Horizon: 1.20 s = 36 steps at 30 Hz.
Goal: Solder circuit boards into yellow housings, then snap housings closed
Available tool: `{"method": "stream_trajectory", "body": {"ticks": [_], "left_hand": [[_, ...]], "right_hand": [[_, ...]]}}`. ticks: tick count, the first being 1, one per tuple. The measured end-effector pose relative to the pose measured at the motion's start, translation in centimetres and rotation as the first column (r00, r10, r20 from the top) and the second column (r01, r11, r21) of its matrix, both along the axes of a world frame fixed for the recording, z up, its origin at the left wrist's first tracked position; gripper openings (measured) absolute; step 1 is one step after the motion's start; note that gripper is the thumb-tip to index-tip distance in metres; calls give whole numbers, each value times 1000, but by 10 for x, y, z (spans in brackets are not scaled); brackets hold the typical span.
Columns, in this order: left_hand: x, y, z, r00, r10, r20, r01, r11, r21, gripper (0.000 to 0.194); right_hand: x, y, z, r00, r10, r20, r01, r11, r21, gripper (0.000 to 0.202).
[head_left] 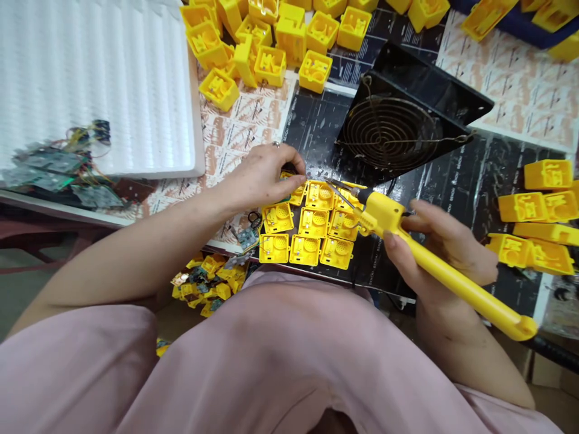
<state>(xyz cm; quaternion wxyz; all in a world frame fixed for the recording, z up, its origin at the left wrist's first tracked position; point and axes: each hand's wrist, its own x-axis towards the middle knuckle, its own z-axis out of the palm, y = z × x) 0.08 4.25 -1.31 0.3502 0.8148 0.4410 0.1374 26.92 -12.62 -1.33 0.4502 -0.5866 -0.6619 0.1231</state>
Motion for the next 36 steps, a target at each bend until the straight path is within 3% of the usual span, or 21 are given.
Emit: {"method": "stream_trajectory", "body": {"ticks": [5,11,16,21,24,31,36], "left_hand": [[3,-9,5,991,-127,-50,132,985,110,15],[10,-20,9,983,-133,-123,152,976,159,11],[12,-18,10,978,-154,-144,180,966,187,10],[5,-20,10,944,-205,-259,285,902,325,27],[2,-21,7,938,-198,-286,301,875,379,31],[8,-24,12,893,-208,-399,345,886,310,32],[18,-24,15,875,-204,-438,351,892,286,27]], "right_hand": [[-1,3,5,993,107,-39,-96,971,218,38],[7,5,14,975,145,170,-167,978,124,50],[12,10,11,957,273,99,-288,938,191,41],[9,7,16,982,171,74,-181,971,154,41],[8,5,21,974,153,169,-170,981,92,43],[10,10,26,948,224,228,-251,964,93,38],[7,18,25,914,362,184,-382,920,90,16]]}}
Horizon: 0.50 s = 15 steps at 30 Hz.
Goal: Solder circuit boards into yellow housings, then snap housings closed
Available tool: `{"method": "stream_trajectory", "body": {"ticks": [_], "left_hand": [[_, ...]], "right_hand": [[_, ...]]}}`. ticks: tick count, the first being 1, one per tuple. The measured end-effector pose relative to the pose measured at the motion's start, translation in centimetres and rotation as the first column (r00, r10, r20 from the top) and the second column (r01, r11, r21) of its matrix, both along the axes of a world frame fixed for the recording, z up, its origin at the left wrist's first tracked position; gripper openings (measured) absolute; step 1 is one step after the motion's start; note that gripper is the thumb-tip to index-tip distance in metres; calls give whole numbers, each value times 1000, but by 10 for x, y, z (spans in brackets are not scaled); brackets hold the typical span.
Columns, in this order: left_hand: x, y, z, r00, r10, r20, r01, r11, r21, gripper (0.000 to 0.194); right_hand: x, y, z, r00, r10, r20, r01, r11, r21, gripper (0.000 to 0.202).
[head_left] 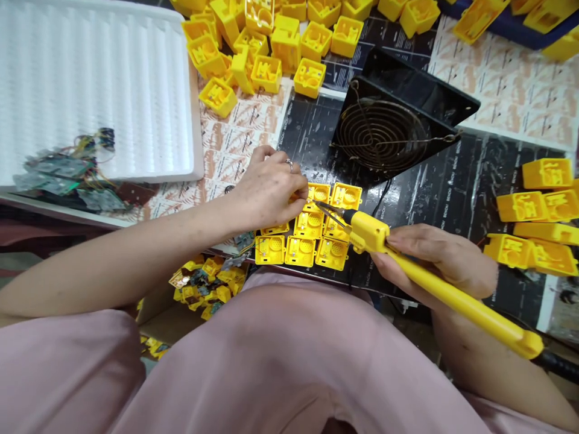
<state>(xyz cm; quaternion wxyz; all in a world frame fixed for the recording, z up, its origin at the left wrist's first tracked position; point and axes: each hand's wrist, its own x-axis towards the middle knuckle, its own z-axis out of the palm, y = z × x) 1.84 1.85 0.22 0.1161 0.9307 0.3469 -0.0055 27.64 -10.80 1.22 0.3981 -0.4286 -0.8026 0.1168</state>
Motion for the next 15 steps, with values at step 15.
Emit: {"method": "stream_trajectory", "body": {"ticks": [15], "left_hand": [[12,5,1,995,6,-95,-4,1000,20,22]], "right_hand": [[-5,15,18,980,165,109,-172,983,57,14]]}}
